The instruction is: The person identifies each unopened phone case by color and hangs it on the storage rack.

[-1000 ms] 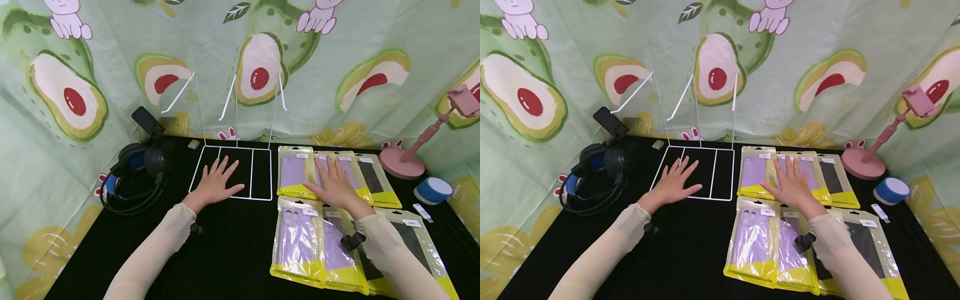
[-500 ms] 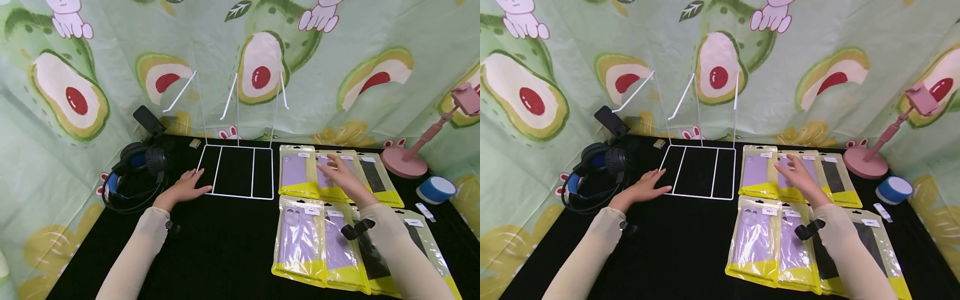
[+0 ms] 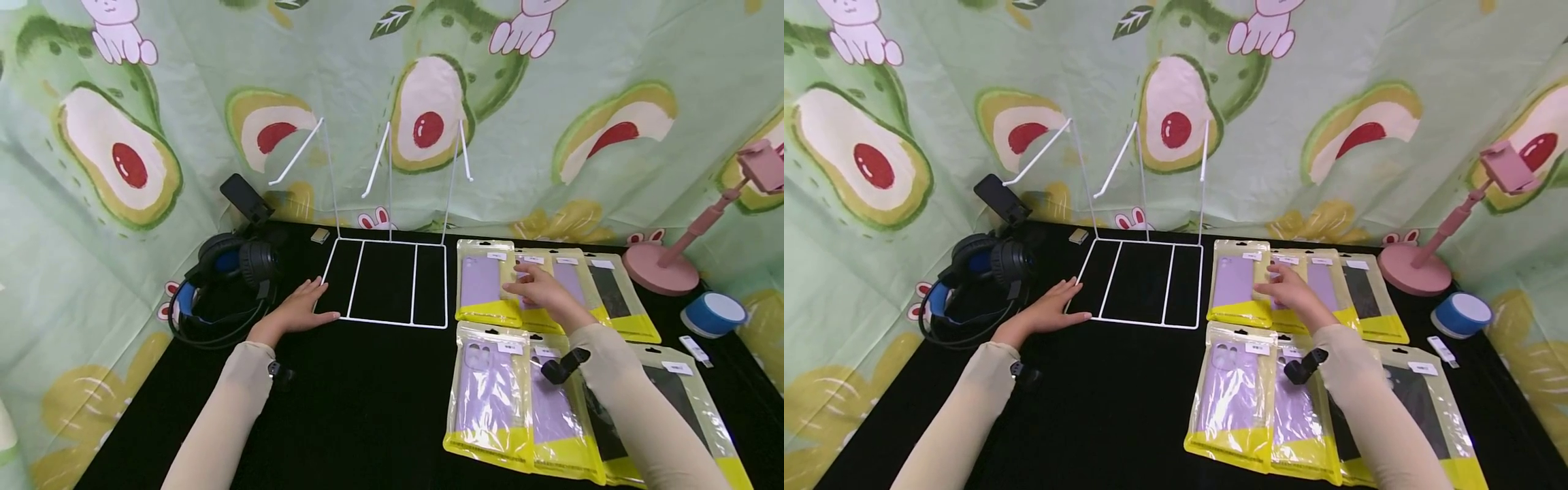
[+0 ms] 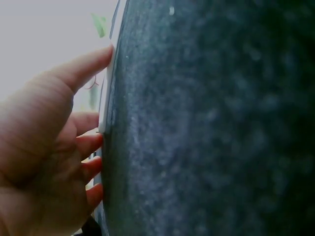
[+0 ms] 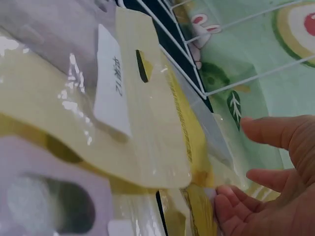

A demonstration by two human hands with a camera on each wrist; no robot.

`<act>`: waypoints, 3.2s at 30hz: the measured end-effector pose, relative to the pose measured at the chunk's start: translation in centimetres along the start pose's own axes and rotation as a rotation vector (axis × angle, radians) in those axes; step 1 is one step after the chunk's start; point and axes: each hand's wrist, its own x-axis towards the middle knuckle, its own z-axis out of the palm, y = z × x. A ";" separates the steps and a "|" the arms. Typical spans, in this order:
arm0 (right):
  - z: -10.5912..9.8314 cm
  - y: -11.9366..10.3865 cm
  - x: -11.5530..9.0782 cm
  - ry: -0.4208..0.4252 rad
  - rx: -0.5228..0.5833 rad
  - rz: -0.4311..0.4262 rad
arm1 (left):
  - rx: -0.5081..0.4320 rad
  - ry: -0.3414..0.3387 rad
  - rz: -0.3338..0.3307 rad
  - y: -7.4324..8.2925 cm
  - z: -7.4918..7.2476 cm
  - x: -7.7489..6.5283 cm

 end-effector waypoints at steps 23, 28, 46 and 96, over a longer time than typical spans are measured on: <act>1.5 -0.6 1.5 0.158 -0.366 -0.040 | -0.281 0.082 0.060 -0.9 0.2 -0.1; 1.4 -0.7 1.4 0.182 -0.372 -0.035 | -0.372 0.049 0.081 -1.6 0.0 -0.1; 2.4 0.3 1.9 0.213 -0.338 -0.061 | -0.425 0.052 0.128 -2.5 0.4 -0.6; 9.1 -5.5 -6.8 -0.001 0.257 -0.730 | -0.493 0.146 0.173 -2.4 0.9 -0.9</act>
